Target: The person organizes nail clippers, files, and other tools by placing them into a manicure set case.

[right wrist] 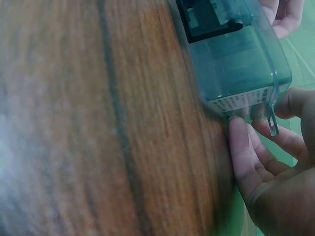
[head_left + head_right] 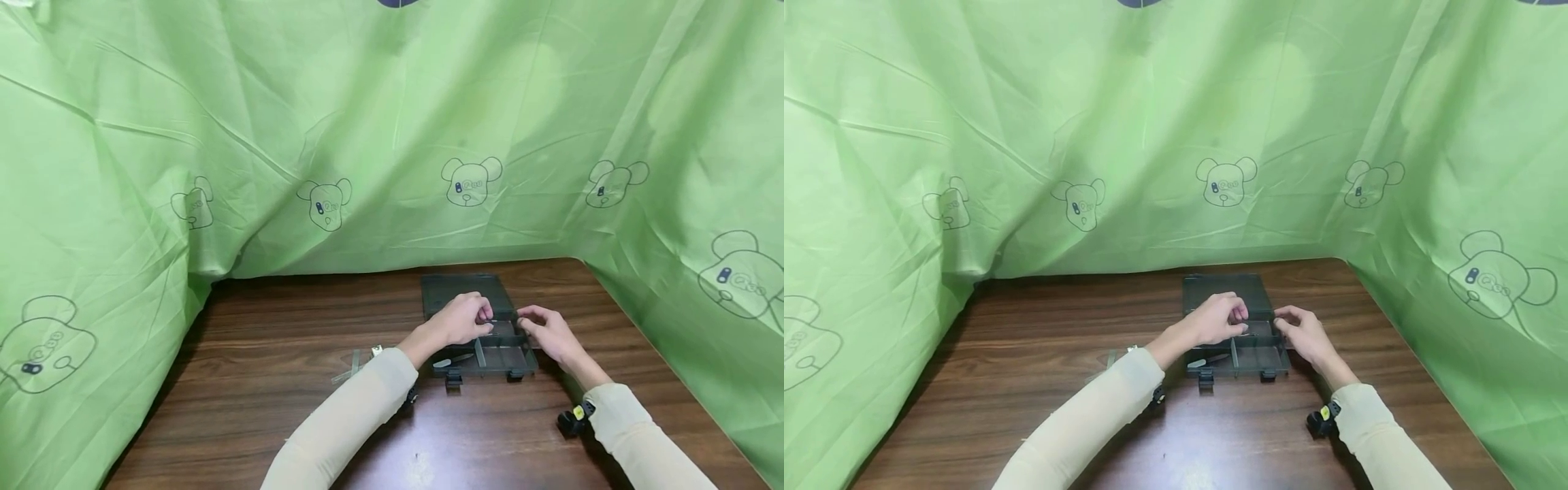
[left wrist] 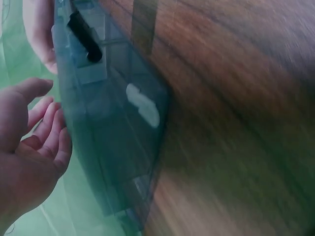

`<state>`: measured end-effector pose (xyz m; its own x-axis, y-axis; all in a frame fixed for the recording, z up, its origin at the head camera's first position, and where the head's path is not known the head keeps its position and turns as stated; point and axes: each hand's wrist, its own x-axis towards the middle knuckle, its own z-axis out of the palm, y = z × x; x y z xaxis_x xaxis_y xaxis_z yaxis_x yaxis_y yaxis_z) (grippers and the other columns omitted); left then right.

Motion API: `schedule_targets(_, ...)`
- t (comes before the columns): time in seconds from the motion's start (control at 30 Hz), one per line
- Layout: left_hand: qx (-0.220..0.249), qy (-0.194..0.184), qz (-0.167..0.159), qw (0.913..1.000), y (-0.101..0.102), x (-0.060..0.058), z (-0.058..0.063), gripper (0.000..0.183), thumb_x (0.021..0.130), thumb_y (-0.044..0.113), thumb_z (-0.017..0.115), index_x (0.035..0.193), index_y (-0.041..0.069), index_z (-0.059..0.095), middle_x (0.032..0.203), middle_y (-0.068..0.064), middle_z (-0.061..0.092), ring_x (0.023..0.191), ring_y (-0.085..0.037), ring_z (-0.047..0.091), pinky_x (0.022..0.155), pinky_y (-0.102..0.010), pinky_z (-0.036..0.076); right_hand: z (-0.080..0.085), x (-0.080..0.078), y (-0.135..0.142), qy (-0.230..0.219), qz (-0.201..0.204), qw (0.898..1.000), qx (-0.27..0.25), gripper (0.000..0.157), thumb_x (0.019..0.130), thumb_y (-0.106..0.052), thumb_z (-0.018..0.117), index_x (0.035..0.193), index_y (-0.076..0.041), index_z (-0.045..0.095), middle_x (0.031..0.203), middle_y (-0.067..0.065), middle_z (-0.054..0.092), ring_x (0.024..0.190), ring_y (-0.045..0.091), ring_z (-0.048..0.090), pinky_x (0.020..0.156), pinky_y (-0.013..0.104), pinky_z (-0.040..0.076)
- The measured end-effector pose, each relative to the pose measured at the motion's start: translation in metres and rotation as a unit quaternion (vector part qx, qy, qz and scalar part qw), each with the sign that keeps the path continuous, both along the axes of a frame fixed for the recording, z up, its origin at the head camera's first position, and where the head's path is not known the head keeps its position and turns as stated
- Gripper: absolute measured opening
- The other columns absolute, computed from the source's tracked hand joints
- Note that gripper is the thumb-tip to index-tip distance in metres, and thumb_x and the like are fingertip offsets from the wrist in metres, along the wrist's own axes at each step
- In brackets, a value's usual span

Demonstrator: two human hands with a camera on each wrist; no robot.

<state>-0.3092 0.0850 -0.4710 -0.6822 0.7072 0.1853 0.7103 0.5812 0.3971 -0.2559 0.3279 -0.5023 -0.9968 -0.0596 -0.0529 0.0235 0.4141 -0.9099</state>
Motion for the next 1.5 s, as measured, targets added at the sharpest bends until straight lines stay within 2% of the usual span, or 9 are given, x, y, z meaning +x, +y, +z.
schedule_targets(0.17,0.006,-0.016,-0.026,0.9995,-0.023,0.001,0.012,0.023,0.099,0.026,0.078,0.114,0.01,0.073,0.108,0.003,0.065,0.098,-0.006,0.063,0.088,-0.013,0.05,0.01,0.003,-0.004,0.002,0.005,1.0,-0.001,0.037,0.106,-0.004,0.057,0.138,0.016,0.055,0.116,0.033,0.062,0.087,0.025,0.068,0.073,0.034,0.063)
schedule_targets(0.3,0.006,-0.018,-0.043,0.9989,-0.05,0.0,0.019,0.026,0.098,0.024,0.079,0.117,0.007,0.073,0.11,0.001,0.067,0.1,-0.008,0.064,0.091,-0.014,0.05,-0.001,-0.001,0.001,0.007,0.004,1.0,0.004,0.038,0.108,-0.008,0.056,0.14,0.013,0.055,0.119,0.031,0.062,0.089,0.022,0.066,0.072,0.032,0.062)
schedule_targets(0.43,0.007,-0.035,-0.044,0.9984,-0.08,0.002,0.021,0.028,0.096,0.023,0.081,0.117,0.007,0.073,0.11,0.002,0.067,0.1,-0.009,0.064,0.092,-0.016,0.051,-0.009,-0.004,0.005,0.01,0.004,1.0,0.004,0.039,0.109,-0.011,0.055,0.142,0.011,0.054,0.121,0.029,0.063,0.088,0.021,0.066,0.073,0.032,0.062)
schedule_targets(0.77,0.017,-0.079,-0.008,0.9967,-0.151,0.011,0.009,0.033,0.093,0.024,0.083,0.121,0.009,0.072,0.116,0.001,0.071,0.11,-0.017,0.067,0.102,-0.032,0.054,-0.011,-0.005,0.011,0.02,0.001,1.0,0.024,0.038,0.108,-0.013,0.057,0.14,0.007,0.058,0.116,0.025,0.062,0.091,0.019,0.064,0.075,0.031,0.062)
schedule_targets(1.0,0.018,-0.1,-0.006,0.9949,-0.192,0.019,0.001,0.036,0.091,0.017,0.081,0.124,0.009,0.071,0.121,-0.001,0.071,0.116,-0.018,0.065,0.107,-0.037,0.052,-0.013,-0.006,0.01,0.024,0.003,0.999,0.023,0.037,0.108,-0.013,0.058,0.139,0.007,0.059,0.116,0.025,0.063,0.09,0.018,0.064,0.075,0.03,0.062)
schedule_targets(1.27,0.007,-0.153,-0.028,0.9878,-0.216,0.027,-0.006,0.046,0.085,0.01,0.085,0.128,0.004,0.068,0.125,-0.006,0.07,0.116,-0.023,0.065,0.106,-0.041,0.052,-0.012,-0.006,0.008,0.018,0.005,1.0,0.012,0.038,0.108,-0.013,0.057,0.14,0.008,0.057,0.117,0.026,0.062,0.091,0.019,0.065,0.075,0.032,0.063)
schedule_targets(1.5,-0.012,-0.137,-0.035,0.9899,-0.216,0.03,-0.014,0.034,0.085,0.008,0.083,0.118,0.006,0.072,0.112,-0.004,0.068,0.104,-0.024,0.064,0.094,-0.038,0.056,-0.011,-0.003,0.008,0.021,0.002,1.0,0.017,0.038,0.108,-0.013,0.058,0.14,0.008,0.057,0.117,0.025,0.062,0.092,0.02,0.065,0.075,0.031,0.063)
